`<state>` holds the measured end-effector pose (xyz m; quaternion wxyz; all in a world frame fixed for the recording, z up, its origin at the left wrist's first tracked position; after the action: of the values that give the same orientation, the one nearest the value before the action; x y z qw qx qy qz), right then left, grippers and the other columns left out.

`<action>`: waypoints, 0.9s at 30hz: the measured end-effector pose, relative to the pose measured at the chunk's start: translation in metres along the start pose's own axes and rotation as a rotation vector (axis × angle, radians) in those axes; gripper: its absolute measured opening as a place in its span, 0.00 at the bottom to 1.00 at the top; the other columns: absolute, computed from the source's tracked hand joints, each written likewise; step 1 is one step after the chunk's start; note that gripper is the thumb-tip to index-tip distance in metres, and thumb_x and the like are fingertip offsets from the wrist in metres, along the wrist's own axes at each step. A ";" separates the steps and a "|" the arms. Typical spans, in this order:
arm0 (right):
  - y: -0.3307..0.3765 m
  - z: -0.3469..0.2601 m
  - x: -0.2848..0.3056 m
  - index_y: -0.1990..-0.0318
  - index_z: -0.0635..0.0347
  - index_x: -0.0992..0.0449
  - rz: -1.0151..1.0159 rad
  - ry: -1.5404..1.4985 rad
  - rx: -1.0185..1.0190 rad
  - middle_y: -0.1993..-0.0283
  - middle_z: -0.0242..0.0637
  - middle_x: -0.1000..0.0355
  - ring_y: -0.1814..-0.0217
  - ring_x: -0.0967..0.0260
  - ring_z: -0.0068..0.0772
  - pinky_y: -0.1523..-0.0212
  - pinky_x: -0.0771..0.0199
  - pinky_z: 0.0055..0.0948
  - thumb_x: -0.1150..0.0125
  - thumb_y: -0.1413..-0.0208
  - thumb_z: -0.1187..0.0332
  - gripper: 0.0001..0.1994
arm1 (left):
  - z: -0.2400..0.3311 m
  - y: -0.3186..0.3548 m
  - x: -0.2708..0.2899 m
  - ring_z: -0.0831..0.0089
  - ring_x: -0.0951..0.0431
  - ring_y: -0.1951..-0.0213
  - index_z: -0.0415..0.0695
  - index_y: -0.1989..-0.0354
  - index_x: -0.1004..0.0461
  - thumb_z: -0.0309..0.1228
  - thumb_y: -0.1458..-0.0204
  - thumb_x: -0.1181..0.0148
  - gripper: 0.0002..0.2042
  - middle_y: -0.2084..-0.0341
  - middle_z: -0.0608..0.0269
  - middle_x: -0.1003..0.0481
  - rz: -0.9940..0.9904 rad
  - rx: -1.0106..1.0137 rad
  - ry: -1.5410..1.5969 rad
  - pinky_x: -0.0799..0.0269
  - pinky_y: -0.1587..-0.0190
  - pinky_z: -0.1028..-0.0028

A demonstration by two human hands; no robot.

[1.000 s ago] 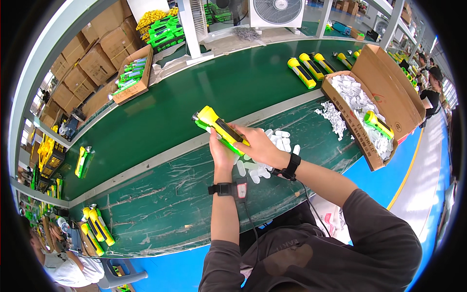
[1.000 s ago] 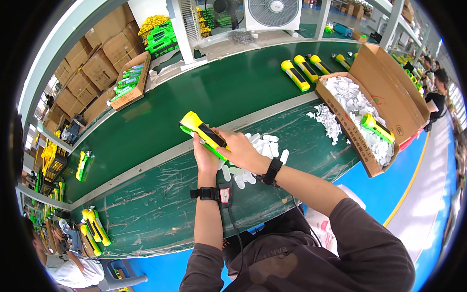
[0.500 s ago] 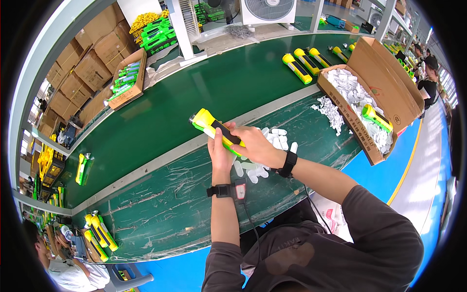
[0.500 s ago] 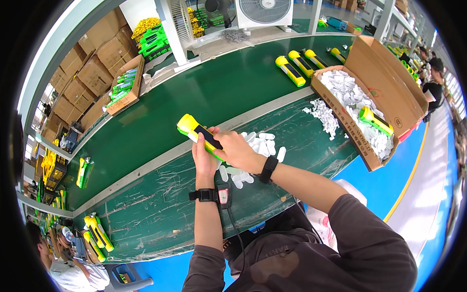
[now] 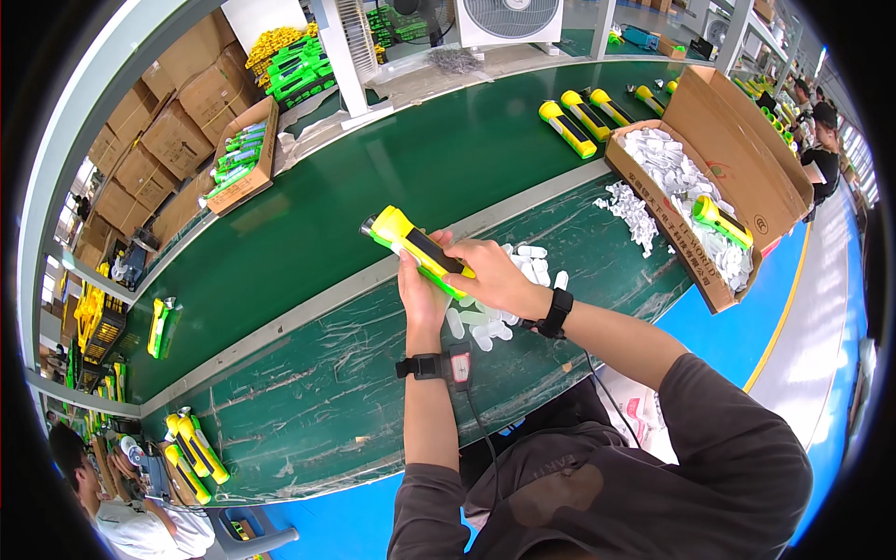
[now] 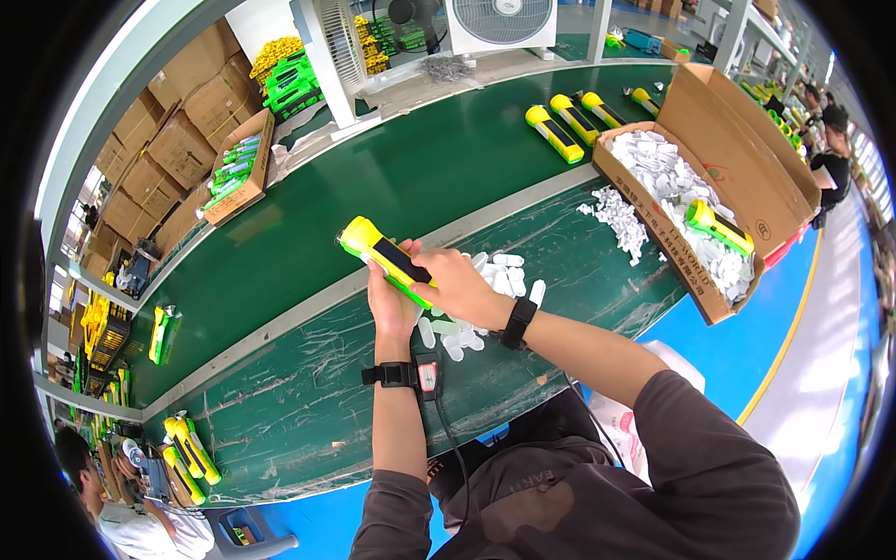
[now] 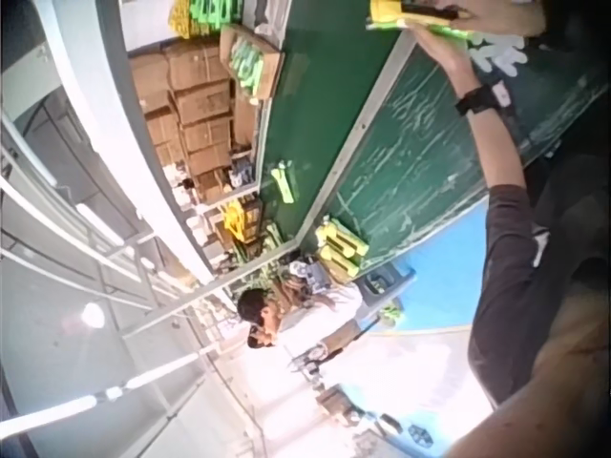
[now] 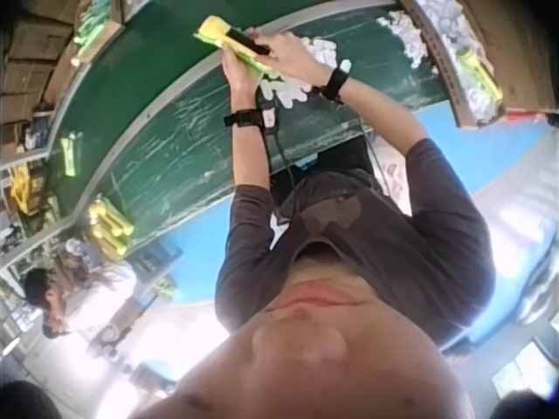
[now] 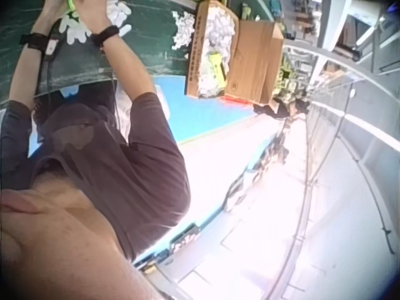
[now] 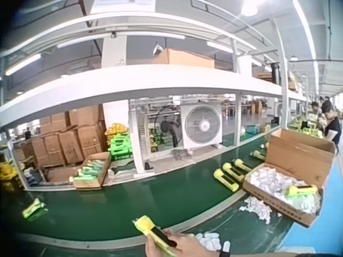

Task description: The person is assembling solar-powered flashlights by inserting internal components into the yellow and green plastic casings.

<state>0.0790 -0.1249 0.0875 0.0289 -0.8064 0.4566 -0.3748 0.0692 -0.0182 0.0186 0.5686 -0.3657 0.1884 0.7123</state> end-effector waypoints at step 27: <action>-0.014 0.019 -0.011 0.64 0.69 0.30 -0.078 -0.903 -0.633 0.79 0.38 0.30 0.93 0.38 0.23 0.95 0.36 0.21 0.54 0.38 0.50 0.24 | -0.018 0.021 -0.035 0.74 0.32 0.79 0.41 0.57 0.35 0.47 0.53 0.45 0.22 0.75 0.59 0.32 -0.286 0.340 0.150 0.33 0.75 0.75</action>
<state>0.0978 -0.1145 0.0730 -0.0357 -0.8726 0.4590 0.1631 0.0574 -0.0600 0.0288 0.7014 -0.3396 0.2936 0.5536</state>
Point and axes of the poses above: each hand's wrist, its own y-axis away from the middle knuckle, its own x-axis out of the back of the hand, z = x × y, the point moved 8 cm from there along -y, towards the middle knuckle
